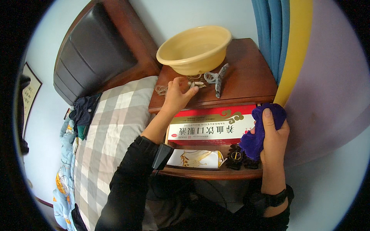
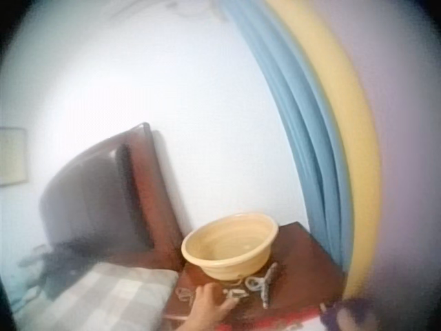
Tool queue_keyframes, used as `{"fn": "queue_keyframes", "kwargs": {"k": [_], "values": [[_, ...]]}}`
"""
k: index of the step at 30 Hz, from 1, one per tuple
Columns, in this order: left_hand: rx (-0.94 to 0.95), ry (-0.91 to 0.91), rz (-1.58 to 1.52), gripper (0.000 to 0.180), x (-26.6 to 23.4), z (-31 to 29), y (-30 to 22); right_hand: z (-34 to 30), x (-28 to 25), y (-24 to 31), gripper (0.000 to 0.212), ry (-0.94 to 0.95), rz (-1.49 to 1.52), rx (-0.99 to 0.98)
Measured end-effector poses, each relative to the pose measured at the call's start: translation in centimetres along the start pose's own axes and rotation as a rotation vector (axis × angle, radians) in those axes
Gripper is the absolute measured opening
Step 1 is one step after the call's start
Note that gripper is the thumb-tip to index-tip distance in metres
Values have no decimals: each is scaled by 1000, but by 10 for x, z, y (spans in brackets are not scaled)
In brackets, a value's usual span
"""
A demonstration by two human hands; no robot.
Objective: The person wipes several red and white boxes with a purple cloth, then places them into a bedside drawer. They also wipe and place a small white box and several hair clips into the drawer.
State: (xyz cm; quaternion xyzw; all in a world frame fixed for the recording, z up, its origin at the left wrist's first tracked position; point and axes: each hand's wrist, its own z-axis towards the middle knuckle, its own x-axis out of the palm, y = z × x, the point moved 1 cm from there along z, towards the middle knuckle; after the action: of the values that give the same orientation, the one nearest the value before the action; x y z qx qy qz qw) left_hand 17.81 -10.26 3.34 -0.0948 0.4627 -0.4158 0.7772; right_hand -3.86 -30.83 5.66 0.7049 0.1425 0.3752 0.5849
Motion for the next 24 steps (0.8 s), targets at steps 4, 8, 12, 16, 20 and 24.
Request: {"fn": "queue_keyframes", "kwargs": {"k": [4,8,12,16,20,24], "values": [[50,84,72,49,13,6,10,0,-4,3,32,13,13,1],[-110,140,-141,45,-2,1,22,-1,-6,3,32,-3,40,12],[-516,255,-986,35,-34,-45,7,1,-7,-1,34,69,92,26],[-588,411,-1684,43,-67,-98,-33,-5,2,-5,36,221,235,72],[-678,535,-1875,49,-61,-133,-70,-25,30,-11,50,355,201,-74],[-740,651,-1831,49,-50,-150,-82,-36,59,-18,33,418,-254,-529]]}}
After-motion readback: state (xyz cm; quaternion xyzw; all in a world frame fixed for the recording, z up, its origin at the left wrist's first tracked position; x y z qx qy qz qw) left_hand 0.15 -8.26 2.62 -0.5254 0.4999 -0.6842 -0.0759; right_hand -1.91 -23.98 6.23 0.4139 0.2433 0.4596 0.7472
